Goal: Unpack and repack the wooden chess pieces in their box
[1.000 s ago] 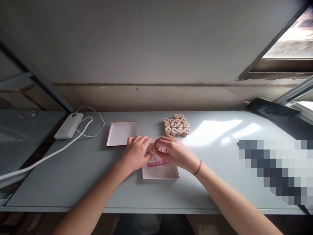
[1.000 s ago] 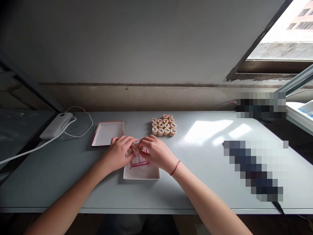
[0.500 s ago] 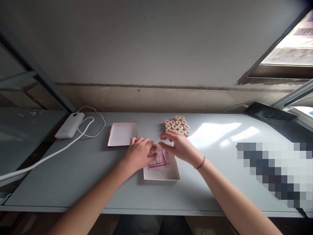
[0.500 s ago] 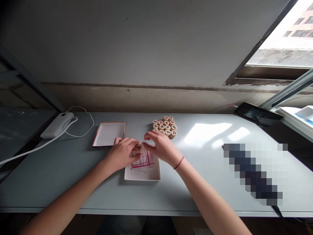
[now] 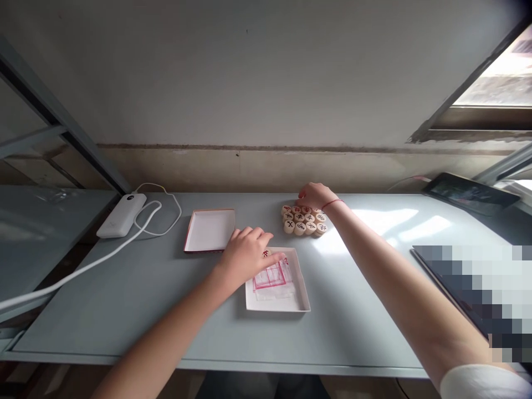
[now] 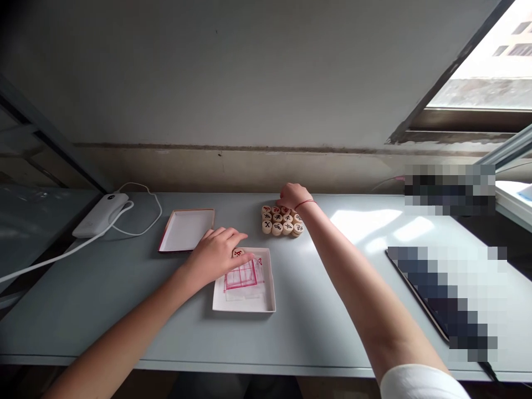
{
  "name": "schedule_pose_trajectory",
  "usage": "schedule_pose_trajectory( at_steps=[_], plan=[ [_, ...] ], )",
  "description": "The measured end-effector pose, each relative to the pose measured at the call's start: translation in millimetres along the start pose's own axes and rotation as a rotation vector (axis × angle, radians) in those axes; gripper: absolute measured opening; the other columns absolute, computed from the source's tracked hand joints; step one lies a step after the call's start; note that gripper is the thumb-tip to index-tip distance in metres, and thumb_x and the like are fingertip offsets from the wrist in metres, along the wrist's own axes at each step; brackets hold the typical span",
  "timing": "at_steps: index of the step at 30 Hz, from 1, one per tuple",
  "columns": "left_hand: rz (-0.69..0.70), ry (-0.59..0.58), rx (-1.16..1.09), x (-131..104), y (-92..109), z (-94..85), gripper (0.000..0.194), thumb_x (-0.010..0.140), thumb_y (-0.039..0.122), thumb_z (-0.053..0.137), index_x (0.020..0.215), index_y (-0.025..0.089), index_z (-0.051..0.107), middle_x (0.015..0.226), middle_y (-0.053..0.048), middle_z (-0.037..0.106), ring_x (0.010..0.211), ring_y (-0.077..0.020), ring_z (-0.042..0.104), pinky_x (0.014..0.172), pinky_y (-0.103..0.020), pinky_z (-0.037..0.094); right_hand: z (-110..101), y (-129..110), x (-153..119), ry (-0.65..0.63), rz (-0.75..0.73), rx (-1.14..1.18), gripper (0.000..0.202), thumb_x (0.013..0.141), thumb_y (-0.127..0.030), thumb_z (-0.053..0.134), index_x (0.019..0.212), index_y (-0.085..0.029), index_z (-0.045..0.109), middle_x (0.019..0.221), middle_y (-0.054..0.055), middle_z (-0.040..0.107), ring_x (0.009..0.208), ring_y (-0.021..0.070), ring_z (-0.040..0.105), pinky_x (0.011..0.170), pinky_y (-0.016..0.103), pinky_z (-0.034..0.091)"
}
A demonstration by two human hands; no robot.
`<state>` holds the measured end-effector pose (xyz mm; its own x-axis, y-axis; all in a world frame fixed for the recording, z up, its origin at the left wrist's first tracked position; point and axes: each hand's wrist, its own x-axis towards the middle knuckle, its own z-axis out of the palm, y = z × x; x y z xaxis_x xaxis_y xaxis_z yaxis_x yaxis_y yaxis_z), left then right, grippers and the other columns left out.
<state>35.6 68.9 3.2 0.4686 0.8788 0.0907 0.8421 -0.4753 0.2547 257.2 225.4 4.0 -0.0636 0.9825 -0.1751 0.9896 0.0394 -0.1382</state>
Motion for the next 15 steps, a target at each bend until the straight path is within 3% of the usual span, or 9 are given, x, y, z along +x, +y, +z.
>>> schedule_pose_trajectory(
  at_steps=[5, 8, 11, 13, 15],
  plan=[
    [0.020, 0.109, -0.052, -2, -5, 3.2, 0.029, 0.090, 0.042, 0.054, 0.103, 0.018, 0.065, 0.100, -0.006, 0.068, 0.093, -0.0226, 0.061, 0.080, -0.038, 0.046, -2, -4, 4, -0.005, 0.006, -0.012, 0.027, 0.069, -0.022, 0.068, 0.094, -0.015, 0.074, 0.092, 0.013, 0.072, 0.083, 0.0262, 0.066, 0.066, 0.031, 0.049],
    [0.034, 0.204, -0.089, -5, -9, 7.1, 0.026, 0.090, 0.037, 0.055, 0.106, 0.019, 0.064, 0.100, -0.006, 0.068, 0.092, -0.0225, 0.062, 0.081, -0.039, 0.049, -9, -11, -9, 0.113, -0.016, 0.033, 0.031, 0.073, -0.024, 0.065, 0.102, -0.015, 0.072, 0.100, 0.012, 0.071, 0.091, 0.0273, 0.066, 0.073, 0.032, 0.050],
    [0.042, 0.329, -0.166, -6, -11, 9.4, 0.033, 0.092, 0.033, 0.052, 0.122, 0.020, 0.055, 0.109, -0.008, 0.063, 0.097, -0.0223, 0.062, 0.085, -0.039, 0.051, -15, -26, -47, 0.238, -0.170, 0.344, 0.031, 0.077, -0.031, 0.062, 0.104, -0.018, 0.070, 0.100, 0.008, 0.072, 0.080, 0.0223, 0.068, 0.068, 0.030, 0.052],
    [0.046, 0.395, -0.233, -6, -10, 10.1, 0.040, 0.093, 0.035, 0.050, 0.131, 0.022, 0.047, 0.118, -0.009, 0.058, 0.098, -0.0211, 0.062, 0.085, -0.036, 0.053, -15, -38, -80, 0.144, -0.271, 0.613, 0.031, 0.077, -0.036, 0.062, 0.103, -0.021, 0.069, 0.095, 0.006, 0.072, 0.064, 0.0173, 0.066, 0.055, 0.028, 0.052],
    [0.069, 0.431, -0.303, -6, -7, 10.5, 0.042, 0.094, 0.036, 0.049, 0.134, 0.025, 0.042, 0.123, -0.009, 0.055, 0.097, -0.0194, 0.063, 0.084, -0.034, 0.054, -11, -48, -111, 0.004, -0.359, 0.786, 0.031, 0.077, -0.039, 0.063, 0.102, -0.022, 0.068, 0.090, 0.006, 0.072, 0.062, 0.0164, 0.066, 0.048, 0.027, 0.051]
  ],
)
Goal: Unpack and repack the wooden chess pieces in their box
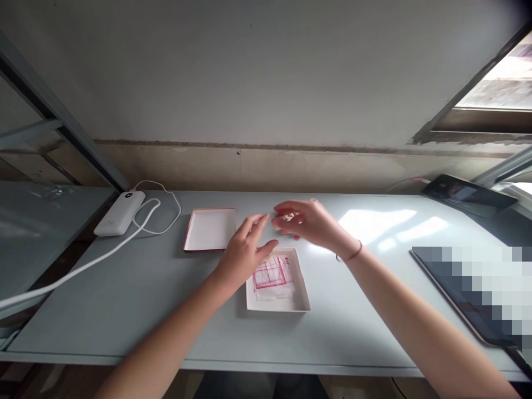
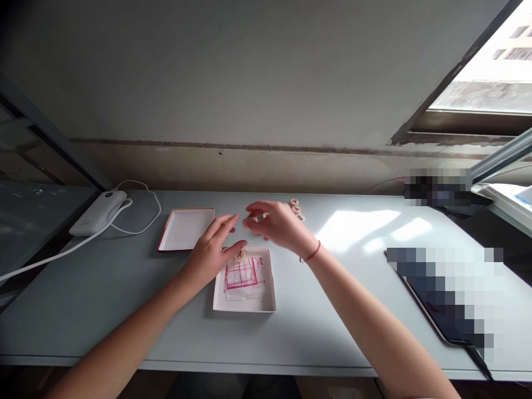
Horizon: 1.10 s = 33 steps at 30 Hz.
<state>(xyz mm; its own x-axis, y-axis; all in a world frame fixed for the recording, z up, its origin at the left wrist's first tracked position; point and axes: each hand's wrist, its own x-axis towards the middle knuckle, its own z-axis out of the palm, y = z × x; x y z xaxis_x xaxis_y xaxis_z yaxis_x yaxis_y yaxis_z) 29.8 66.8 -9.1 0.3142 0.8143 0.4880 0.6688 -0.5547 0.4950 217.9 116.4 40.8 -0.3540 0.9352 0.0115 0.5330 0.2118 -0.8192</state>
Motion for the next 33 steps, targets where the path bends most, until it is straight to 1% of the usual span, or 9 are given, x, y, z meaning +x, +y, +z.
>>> schedule_pose_trajectory(
  at_steps=[4, 8, 11, 14, 20, 23, 26, 29, 33],
  plan=[
    [0.044, 0.013, -0.110, -1, 7, 1.9, 0.033, 0.094, 0.029, 0.051, 0.127, 0.025, 0.048, 0.114, -0.006, 0.060, 0.098, -0.0178, 0.064, 0.084, -0.031, 0.055, 19, -6, -31, -0.049, -0.019, 0.224, 0.033, 0.077, -0.043, 0.065, 0.099, -0.019, 0.065, 0.094, 0.007, 0.070, 0.075, 0.0172, 0.068, 0.054, 0.027, 0.056],
    [0.003, -0.021, -0.140, -4, 11, 0.9, 0.023, 0.088, 0.016, 0.054, 0.111, 0.022, 0.055, 0.104, -0.004, 0.059, 0.087, -0.0143, 0.064, 0.077, -0.028, 0.055, 18, 11, -39, 0.073, 0.016, 0.352, 0.037, 0.077, -0.048, 0.066, 0.099, -0.018, 0.064, 0.098, 0.009, 0.069, 0.078, 0.0180, 0.067, 0.061, 0.031, 0.059],
    [-0.017, -0.125, -0.136, -6, 12, 2.1, 0.012, 0.083, 0.013, 0.056, 0.092, 0.021, 0.058, 0.100, -0.002, 0.059, 0.074, -0.0106, 0.063, 0.073, -0.026, 0.053, 11, 24, -42, 0.223, 0.065, 0.383, 0.038, 0.076, -0.050, 0.068, 0.098, -0.019, 0.064, 0.101, 0.009, 0.068, 0.083, 0.0201, 0.067, 0.070, 0.036, 0.060],
    [0.052, -0.237, -0.041, -7, 13, 8.3, 0.007, 0.081, 0.014, 0.061, 0.082, 0.020, 0.057, 0.092, -0.001, 0.064, 0.079, -0.0141, 0.063, 0.081, -0.033, 0.048, 8, 31, -45, 0.226, 0.068, 0.373, 0.036, 0.077, -0.048, 0.067, 0.100, -0.020, 0.063, 0.103, 0.008, 0.067, 0.087, 0.0212, 0.067, 0.077, 0.039, 0.058],
    [0.090, -0.305, 0.207, -8, 11, 17.0, 0.008, 0.086, 0.018, 0.057, 0.079, 0.019, 0.060, 0.098, -0.005, 0.066, 0.098, -0.0223, 0.059, 0.085, -0.041, 0.040, 13, 28, -51, 0.090, -0.020, 0.115, 0.023, 0.081, -0.037, 0.060, 0.100, -0.023, 0.062, 0.105, 0.006, 0.065, 0.085, 0.0174, 0.065, 0.070, 0.031, 0.058],
    [0.047, -0.315, 0.197, -7, 7, 12.3, 0.007, 0.085, 0.026, 0.061, 0.087, 0.020, 0.060, 0.100, -0.005, 0.064, 0.094, -0.0221, 0.059, 0.082, -0.038, 0.043, 18, 27, -53, 0.022, -0.114, -0.123, 0.013, 0.082, -0.029, 0.059, 0.093, -0.023, 0.062, 0.093, 0.004, 0.065, 0.077, 0.0158, 0.061, 0.063, 0.030, 0.053],
    [0.031, -0.346, 0.161, -7, 2, 6.8, 0.022, 0.081, 0.023, 0.064, 0.102, 0.020, 0.058, 0.104, -0.005, 0.064, 0.097, -0.0230, 0.059, 0.083, -0.038, 0.046, 24, 27, -53, -0.017, -0.211, -0.317, 0.005, 0.082, -0.022, 0.058, 0.084, -0.022, 0.063, 0.084, 0.003, 0.064, 0.078, 0.0175, 0.058, 0.068, 0.032, 0.050],
    [0.046, -0.388, 0.129, -8, -4, 5.3, 0.037, 0.080, 0.017, 0.063, 0.115, 0.020, 0.055, 0.111, -0.007, 0.063, 0.106, -0.0243, 0.057, 0.088, -0.038, 0.048, 28, 28, -53, -0.049, -0.301, -0.399, 0.009, 0.084, -0.018, 0.056, 0.081, -0.022, 0.063, 0.087, 0.005, 0.063, 0.083, 0.0196, 0.056, 0.072, 0.033, 0.048],
    [0.029, -0.425, 0.101, -10, -7, 7.1, 0.040, 0.082, 0.018, 0.063, 0.121, 0.020, 0.053, 0.112, -0.007, 0.063, 0.110, -0.0253, 0.054, 0.091, -0.039, 0.048, 29, 27, -54, -0.040, -0.344, -0.505, 0.006, 0.085, -0.020, 0.057, 0.083, -0.021, 0.062, 0.087, 0.007, 0.061, 0.082, 0.0206, 0.054, 0.071, 0.033, 0.047]
  ],
)
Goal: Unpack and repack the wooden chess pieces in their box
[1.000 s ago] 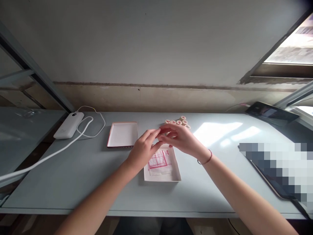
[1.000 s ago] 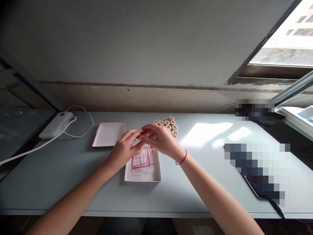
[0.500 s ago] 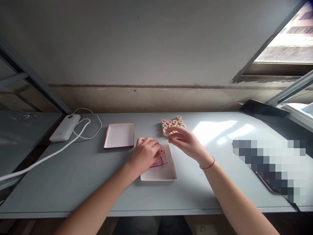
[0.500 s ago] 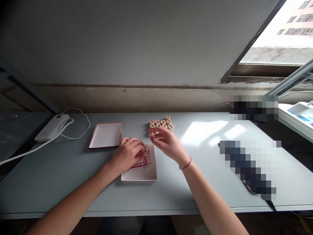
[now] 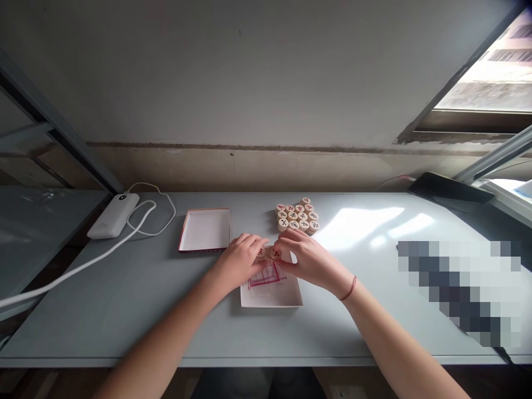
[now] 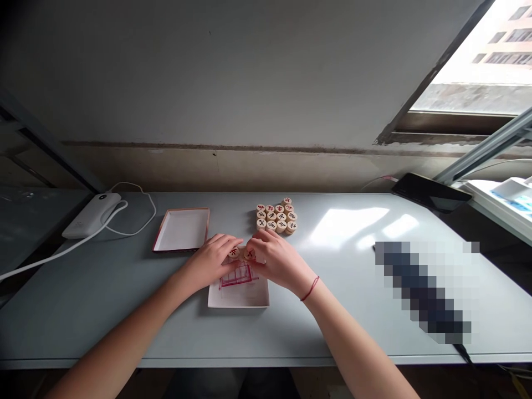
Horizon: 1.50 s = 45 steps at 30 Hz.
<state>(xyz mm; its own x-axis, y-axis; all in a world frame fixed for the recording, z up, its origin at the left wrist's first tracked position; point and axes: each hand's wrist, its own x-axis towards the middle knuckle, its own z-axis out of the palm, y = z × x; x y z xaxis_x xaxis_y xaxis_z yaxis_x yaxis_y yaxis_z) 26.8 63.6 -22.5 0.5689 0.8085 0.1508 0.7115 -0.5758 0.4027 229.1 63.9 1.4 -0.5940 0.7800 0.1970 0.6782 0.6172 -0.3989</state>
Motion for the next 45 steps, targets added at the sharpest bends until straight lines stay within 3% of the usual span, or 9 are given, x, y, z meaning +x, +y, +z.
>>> schedule_pose_trajectory(
  at_steps=[6, 14, 21, 25, 29, 35, 39, 42, 45],
  plan=[
    [-0.039, -0.063, -0.039, 1, 2, -1.4, 0.034, 0.085, 0.018, 0.060, 0.119, 0.017, 0.056, 0.110, -0.008, 0.063, 0.106, -0.0241, 0.055, 0.092, -0.039, 0.048, 7, -1, 2, -0.020, -0.012, -0.136, 0.008, 0.085, -0.016, 0.054, 0.081, -0.019, 0.059, 0.068, 0.005, 0.059, 0.075, 0.0210, 0.051, 0.064, 0.031, 0.043],
    [-0.075, -0.061, -0.027, 5, 3, 0.9, 0.029, 0.085, 0.027, 0.061, 0.113, 0.021, 0.059, 0.107, -0.006, 0.064, 0.100, -0.0232, 0.057, 0.089, -0.038, 0.048, -1, 2, 3, 0.028, 0.034, 0.012, 0.004, 0.085, -0.024, 0.057, 0.083, -0.020, 0.058, 0.077, 0.004, 0.064, 0.075, 0.0188, 0.054, 0.065, 0.028, 0.043],
    [-0.070, -0.095, 0.058, 12, 10, 4.5, 0.026, 0.088, 0.029, 0.061, 0.111, 0.017, 0.060, 0.105, -0.007, 0.064, 0.098, -0.0226, 0.057, 0.088, -0.036, 0.047, -39, 76, 40, 0.253, 0.592, -0.164, 0.018, 0.082, -0.033, 0.052, 0.086, -0.019, 0.063, 0.090, 0.007, 0.068, 0.077, 0.0196, 0.061, 0.065, 0.028, 0.042],
    [-0.068, -0.097, 0.071, 11, 11, 3.3, 0.027, 0.088, 0.028, 0.061, 0.113, 0.017, 0.059, 0.106, -0.007, 0.064, 0.099, -0.0222, 0.057, 0.087, -0.036, 0.047, -42, 112, 75, 0.054, 0.859, -0.312, 0.034, 0.080, -0.040, 0.051, 0.099, -0.016, 0.066, 0.088, 0.012, 0.068, 0.085, 0.0273, 0.063, 0.064, 0.032, 0.044],
    [-0.060, -0.086, 0.077, 8, 9, 5.1, 0.028, 0.089, 0.028, 0.059, 0.114, 0.016, 0.059, 0.106, -0.007, 0.064, 0.098, -0.0225, 0.057, 0.087, -0.037, 0.048, -38, 125, 97, -0.163, 0.941, -0.291, 0.034, 0.075, -0.041, 0.059, 0.093, -0.013, 0.069, 0.081, 0.015, 0.066, 0.079, 0.0274, 0.065, 0.062, 0.033, 0.047],
    [0.002, 0.050, 0.087, 5, 6, 12.2, 0.045, 0.089, 0.040, 0.056, 0.127, 0.016, 0.051, 0.116, -0.011, 0.061, 0.110, -0.0276, 0.052, 0.091, -0.042, 0.048, -45, 115, 102, -0.128, 0.916, -0.305, 0.025, 0.074, -0.030, 0.059, 0.087, -0.012, 0.070, 0.077, 0.015, 0.066, 0.075, 0.0256, 0.065, 0.060, 0.031, 0.046],
    [0.056, 0.255, 0.085, 7, 7, 11.5, 0.053, 0.093, 0.045, 0.046, 0.139, 0.018, 0.038, 0.123, -0.014, 0.056, 0.115, -0.0276, 0.051, 0.094, -0.045, 0.047, -50, 72, 76, 0.133, 0.548, -0.122, 0.026, 0.082, -0.037, 0.054, 0.083, -0.017, 0.071, 0.076, 0.008, 0.069, 0.073, 0.0213, 0.064, 0.064, 0.029, 0.045],
    [0.059, 0.385, 0.037, 8, 9, 9.2, 0.053, 0.095, 0.043, 0.043, 0.142, 0.021, 0.031, 0.123, -0.014, 0.055, 0.110, -0.0252, 0.056, 0.092, -0.042, 0.051, -42, 31, 46, 0.033, 0.293, 0.255, 0.030, 0.083, -0.045, 0.055, 0.087, -0.020, 0.070, 0.078, 0.004, 0.070, 0.071, 0.0171, 0.063, 0.064, 0.026, 0.047],
    [0.098, 0.408, -0.034, 7, 13, 8.9, 0.044, 0.096, 0.035, 0.044, 0.139, 0.025, 0.036, 0.118, -0.010, 0.056, 0.105, -0.0221, 0.060, 0.088, -0.037, 0.054, -27, 4, 19, -0.049, 0.222, 0.479, 0.030, 0.084, -0.046, 0.056, 0.094, -0.021, 0.068, 0.083, 0.003, 0.070, 0.071, 0.0153, 0.063, 0.063, 0.026, 0.048]
  ],
)
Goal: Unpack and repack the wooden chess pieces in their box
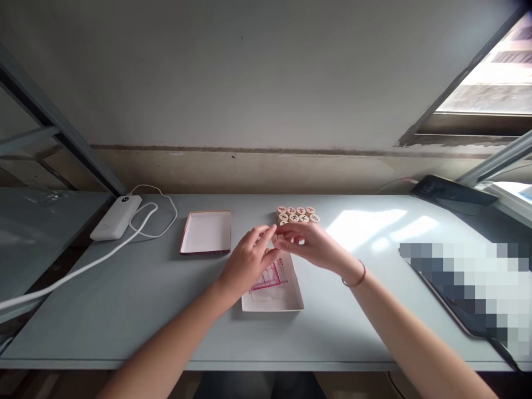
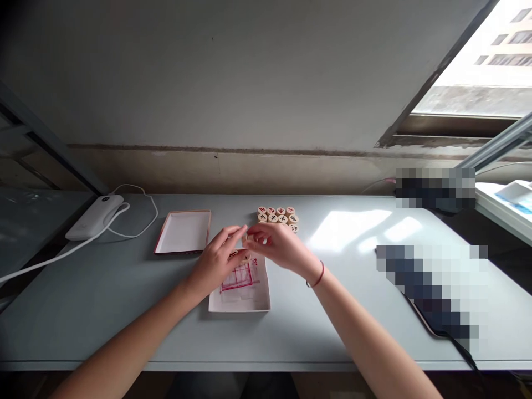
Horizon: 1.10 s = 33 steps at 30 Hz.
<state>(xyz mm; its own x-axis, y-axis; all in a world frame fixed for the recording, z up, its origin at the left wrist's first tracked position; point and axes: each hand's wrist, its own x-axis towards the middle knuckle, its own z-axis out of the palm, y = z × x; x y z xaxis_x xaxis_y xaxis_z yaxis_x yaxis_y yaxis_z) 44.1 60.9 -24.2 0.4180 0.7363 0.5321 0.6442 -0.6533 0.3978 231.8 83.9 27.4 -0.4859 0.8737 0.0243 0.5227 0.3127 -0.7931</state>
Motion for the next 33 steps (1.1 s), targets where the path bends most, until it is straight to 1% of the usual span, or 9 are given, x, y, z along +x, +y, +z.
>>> schedule_pose_trajectory(
  at_steps=[4, 8, 11, 14, 18, 21, 27, 29, 33],
  plan=[
    [0.031, -0.048, -0.068, -1, 5, 1.2, 0.032, 0.094, 0.020, 0.047, 0.125, 0.023, 0.049, 0.110, -0.007, 0.058, 0.096, -0.0189, 0.064, 0.083, -0.032, 0.055, 13, 8, -16, 0.058, 0.063, 0.168, 0.030, 0.082, -0.047, 0.061, 0.093, -0.020, 0.066, 0.088, 0.005, 0.070, 0.078, 0.0166, 0.064, 0.068, 0.028, 0.051],
    [-0.041, -0.088, -0.073, -1, 9, -0.9, 0.018, 0.086, 0.012, 0.052, 0.102, 0.019, 0.057, 0.105, -0.007, 0.059, 0.086, -0.0168, 0.064, 0.080, -0.032, 0.053, 5, 22, -16, 0.226, 0.144, 0.311, 0.042, 0.074, -0.054, 0.067, 0.097, -0.018, 0.065, 0.094, 0.009, 0.070, 0.082, 0.0191, 0.065, 0.069, 0.030, 0.053],
    [-0.032, -0.154, -0.066, 0, 12, -2.4, 0.008, 0.082, 0.013, 0.057, 0.086, 0.020, 0.057, 0.098, -0.003, 0.064, 0.091, -0.0169, 0.062, 0.087, -0.034, 0.046, -2, 29, -15, 0.339, 0.185, 0.371, 0.049, 0.070, -0.056, 0.070, 0.098, -0.017, 0.064, 0.095, 0.011, 0.070, 0.078, 0.0189, 0.064, 0.066, 0.033, 0.054],
    [0.000, -0.272, 0.000, 2, 14, -0.1, 0.004, 0.084, 0.017, 0.058, 0.083, 0.020, 0.059, 0.100, -0.002, 0.068, 0.100, -0.0186, 0.059, 0.091, -0.037, 0.039, -4, 30, -16, 0.322, 0.192, 0.378, 0.046, 0.070, -0.053, 0.071, 0.098, -0.018, 0.063, 0.100, 0.011, 0.068, 0.080, 0.0205, 0.065, 0.070, 0.036, 0.057],
    [0.054, -0.368, 0.132, 5, 15, 5.5, 0.013, 0.090, 0.017, 0.051, 0.087, 0.020, 0.063, 0.102, -0.004, 0.069, 0.108, -0.0219, 0.055, 0.092, -0.042, 0.034, -2, 26, -20, 0.232, 0.151, 0.239, 0.030, 0.077, -0.041, 0.064, 0.100, -0.021, 0.064, 0.114, 0.009, 0.063, 0.086, 0.0191, 0.065, 0.076, 0.036, 0.057],
    [0.045, -0.356, 0.176, 7, 14, 3.8, 0.012, 0.091, 0.021, 0.053, 0.086, 0.020, 0.064, 0.106, -0.006, 0.067, 0.108, -0.0232, 0.054, 0.090, -0.042, 0.035, 1, 22, -22, 0.150, 0.087, 0.104, 0.024, 0.081, -0.030, 0.058, 0.103, -0.022, 0.063, 0.109, 0.007, 0.062, 0.084, 0.0151, 0.064, 0.075, 0.031, 0.056],
    [-0.098, -0.318, 0.204, 8, 2, -26.4, 0.012, 0.087, 0.024, 0.055, 0.094, 0.021, 0.064, 0.104, -0.004, 0.064, 0.097, -0.0216, 0.057, 0.082, -0.036, 0.043, 13, 17, -26, 0.047, -0.091, -0.313, 0.002, 0.081, -0.021, 0.058, 0.083, -0.021, 0.058, 0.083, 0.002, 0.061, 0.074, 0.0144, 0.057, 0.064, 0.027, 0.047],
    [-0.184, -0.339, 0.232, 6, -2, -38.2, 0.015, 0.086, 0.028, 0.056, 0.096, 0.021, 0.064, 0.103, -0.004, 0.064, 0.094, -0.0222, 0.059, 0.083, -0.037, 0.044, 18, 16, -26, 0.036, -0.108, -0.404, 0.003, 0.081, -0.019, 0.057, 0.079, -0.021, 0.058, 0.083, 0.002, 0.060, 0.074, 0.0150, 0.056, 0.063, 0.027, 0.046],
    [-0.319, -0.464, 0.211, 1, -3, -53.3, 0.024, 0.083, 0.032, 0.060, 0.105, 0.022, 0.063, 0.104, -0.003, 0.064, 0.085, -0.0208, 0.064, 0.082, -0.036, 0.047, 23, 14, -25, 0.051, -0.139, -0.544, 0.006, 0.082, -0.017, 0.053, 0.078, -0.020, 0.056, 0.091, 0.006, 0.059, 0.072, 0.0154, 0.054, 0.060, 0.028, 0.044]
  ],
)
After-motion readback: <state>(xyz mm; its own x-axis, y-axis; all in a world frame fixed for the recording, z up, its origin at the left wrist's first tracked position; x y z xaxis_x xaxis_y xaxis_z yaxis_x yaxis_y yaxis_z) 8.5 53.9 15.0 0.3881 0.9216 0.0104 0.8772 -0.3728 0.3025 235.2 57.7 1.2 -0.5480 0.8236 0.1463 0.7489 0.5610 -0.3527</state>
